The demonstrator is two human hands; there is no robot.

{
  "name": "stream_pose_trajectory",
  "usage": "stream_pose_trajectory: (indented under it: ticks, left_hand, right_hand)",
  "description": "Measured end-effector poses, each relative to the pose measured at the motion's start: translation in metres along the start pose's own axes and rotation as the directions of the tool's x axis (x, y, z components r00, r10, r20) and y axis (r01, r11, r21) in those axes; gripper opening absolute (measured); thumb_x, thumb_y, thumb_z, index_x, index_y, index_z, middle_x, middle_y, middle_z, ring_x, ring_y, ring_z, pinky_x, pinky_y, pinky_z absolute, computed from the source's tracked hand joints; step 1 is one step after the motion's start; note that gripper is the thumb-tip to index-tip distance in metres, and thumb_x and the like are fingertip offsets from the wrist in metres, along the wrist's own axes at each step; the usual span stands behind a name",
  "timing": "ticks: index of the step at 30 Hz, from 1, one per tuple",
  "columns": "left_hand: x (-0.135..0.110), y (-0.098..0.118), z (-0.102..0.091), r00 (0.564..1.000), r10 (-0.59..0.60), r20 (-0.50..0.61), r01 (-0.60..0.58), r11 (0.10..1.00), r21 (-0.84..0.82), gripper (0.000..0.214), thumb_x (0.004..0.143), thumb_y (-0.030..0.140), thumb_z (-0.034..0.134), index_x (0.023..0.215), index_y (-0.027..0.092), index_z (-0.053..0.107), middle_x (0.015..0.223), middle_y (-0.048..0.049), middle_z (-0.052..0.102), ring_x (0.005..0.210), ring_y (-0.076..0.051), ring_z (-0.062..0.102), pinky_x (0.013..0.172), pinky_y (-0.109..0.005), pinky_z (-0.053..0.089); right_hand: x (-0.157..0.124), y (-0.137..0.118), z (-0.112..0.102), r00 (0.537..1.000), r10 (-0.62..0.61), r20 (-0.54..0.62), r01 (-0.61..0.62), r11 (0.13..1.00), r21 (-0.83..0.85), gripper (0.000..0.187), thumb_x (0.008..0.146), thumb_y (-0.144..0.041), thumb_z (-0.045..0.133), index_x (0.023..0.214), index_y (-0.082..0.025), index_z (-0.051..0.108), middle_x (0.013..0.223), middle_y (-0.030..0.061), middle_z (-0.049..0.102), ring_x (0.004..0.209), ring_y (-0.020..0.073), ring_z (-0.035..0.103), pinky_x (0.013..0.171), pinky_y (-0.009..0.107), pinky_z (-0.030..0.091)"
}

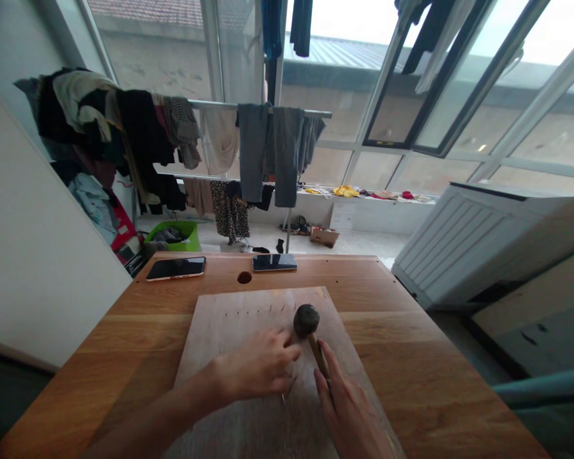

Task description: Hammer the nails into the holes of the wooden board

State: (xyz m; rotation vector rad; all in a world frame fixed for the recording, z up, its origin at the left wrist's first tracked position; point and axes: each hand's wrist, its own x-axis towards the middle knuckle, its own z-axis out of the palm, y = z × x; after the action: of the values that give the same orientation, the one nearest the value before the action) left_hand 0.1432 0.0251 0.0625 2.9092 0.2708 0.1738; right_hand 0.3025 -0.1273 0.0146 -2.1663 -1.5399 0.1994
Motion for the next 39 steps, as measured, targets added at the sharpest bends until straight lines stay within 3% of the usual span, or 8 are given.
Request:
stream_pose_trajectory:
  ticks: [7, 11, 14, 16, 18, 21, 27, 39]
  left_hand:
    - [0.000, 0.023, 0.017, 0.986, 0.166, -0.028, -0.157, 0.966, 0.207, 0.013, 0.079, 0.015, 0.064, 0.091, 0.014, 0.060, 0.082, -0.0081, 0.066, 0.075, -0.024, 0.063, 0.070, -0.037, 0.049]
    - [-0.001, 0.011, 0.008, 0.984, 0.172, -0.040, -0.162, 0.971, 0.177, 0.005, 0.081, 0.011, 0.061, 0.086, 0.013, 0.061, 0.081, -0.0083, 0.065, 0.072, -0.022, 0.063, 0.064, -0.033, 0.048]
    - [0.000, -0.022, 0.000, 0.990, 0.089, -0.107, -0.096, 0.993, -0.065, 0.008, 0.080, 0.009, 0.060, 0.084, 0.015, 0.064, 0.086, -0.0057, 0.065, 0.071, -0.017, 0.063, 0.062, -0.026, 0.047]
    - [0.000, -0.051, -0.002, 0.973, -0.043, -0.225, -0.029, 0.951, -0.307, 0.014, 0.078, 0.006, 0.059, 0.085, 0.016, 0.066, 0.090, -0.0040, 0.064, 0.074, -0.014, 0.063, 0.068, -0.024, 0.049]
    - [-0.002, -0.080, 0.001, 0.917, -0.225, -0.330, 0.022, 0.854, -0.520, 0.015, 0.077, 0.005, 0.059, 0.085, 0.015, 0.066, 0.088, -0.0033, 0.066, 0.078, -0.014, 0.063, 0.073, -0.023, 0.050]
    - [-0.007, -0.107, 0.011, 0.829, -0.440, -0.345, 0.116, 0.739, -0.663, 0.010, 0.079, 0.012, 0.061, 0.084, 0.015, 0.068, 0.082, -0.0027, 0.070, 0.077, -0.014, 0.065, 0.073, -0.024, 0.051]
    - [-0.013, -0.112, 0.025, 0.824, -0.505, -0.256, 0.163, 0.644, -0.747, 0.012, 0.080, 0.023, 0.064, 0.086, 0.015, 0.070, 0.082, -0.0034, 0.072, 0.079, -0.016, 0.067, 0.072, -0.025, 0.052]
    - [-0.015, -0.109, 0.023, 0.841, -0.483, -0.244, 0.150, 0.642, -0.752, 0.013, 0.077, 0.026, 0.066, 0.083, 0.014, 0.068, 0.072, -0.0011, 0.066, 0.064, -0.011, 0.059, 0.060, -0.021, 0.047]
  right_hand:
    - [-0.006, -0.004, 0.001, 0.999, 0.014, 0.045, -0.011, 0.997, -0.071, 0.053, 0.099, -0.031, 0.030, 0.151, -0.018, 0.034, 0.136, 0.0104, 0.060, 0.108, 0.0256, 0.069, 0.087, 0.038, 0.060]
    - [-0.006, -0.006, 0.003, 0.998, 0.055, 0.020, -0.053, 0.995, -0.088, 0.053, 0.100, -0.033, 0.032, 0.149, -0.017, 0.037, 0.133, 0.0099, 0.062, 0.108, 0.0259, 0.069, 0.082, 0.037, 0.061]
    - [-0.005, -0.006, 0.003, 0.998, 0.057, 0.012, -0.056, 0.995, -0.083, 0.052, 0.099, -0.034, 0.034, 0.149, -0.020, 0.038, 0.133, 0.0087, 0.063, 0.107, 0.0256, 0.070, 0.079, 0.036, 0.062]
    - [-0.004, -0.007, 0.002, 0.996, 0.086, 0.034, -0.083, 0.993, -0.088, 0.051, 0.100, -0.034, 0.032, 0.149, -0.021, 0.039, 0.129, 0.0078, 0.066, 0.101, 0.0255, 0.072, 0.078, 0.036, 0.062]
    - [-0.004, -0.009, 0.001, 0.992, 0.117, 0.052, -0.112, 0.988, -0.103, 0.052, 0.100, -0.036, 0.031, 0.149, -0.022, 0.038, 0.125, 0.0074, 0.069, 0.100, 0.0255, 0.072, 0.079, 0.036, 0.062]
    - [-0.005, -0.010, 0.001, 0.990, 0.132, 0.054, -0.125, 0.986, -0.106, 0.053, 0.100, -0.038, 0.031, 0.150, -0.022, 0.037, 0.122, 0.0075, 0.071, 0.101, 0.0251, 0.072, 0.081, 0.036, 0.061]
    - [-0.005, -0.008, 0.004, 0.987, 0.146, 0.059, -0.142, 0.987, -0.074, 0.054, 0.100, -0.039, 0.029, 0.150, -0.020, 0.035, 0.127, 0.0087, 0.068, 0.106, 0.0243, 0.070, 0.083, 0.035, 0.060]
    - [-0.006, -0.006, 0.002, 0.988, 0.149, 0.037, -0.151, 0.987, 0.060, 0.054, 0.098, -0.042, 0.035, 0.149, -0.026, 0.038, 0.134, 0.0051, 0.063, 0.115, 0.0226, 0.065, 0.091, 0.034, 0.056]
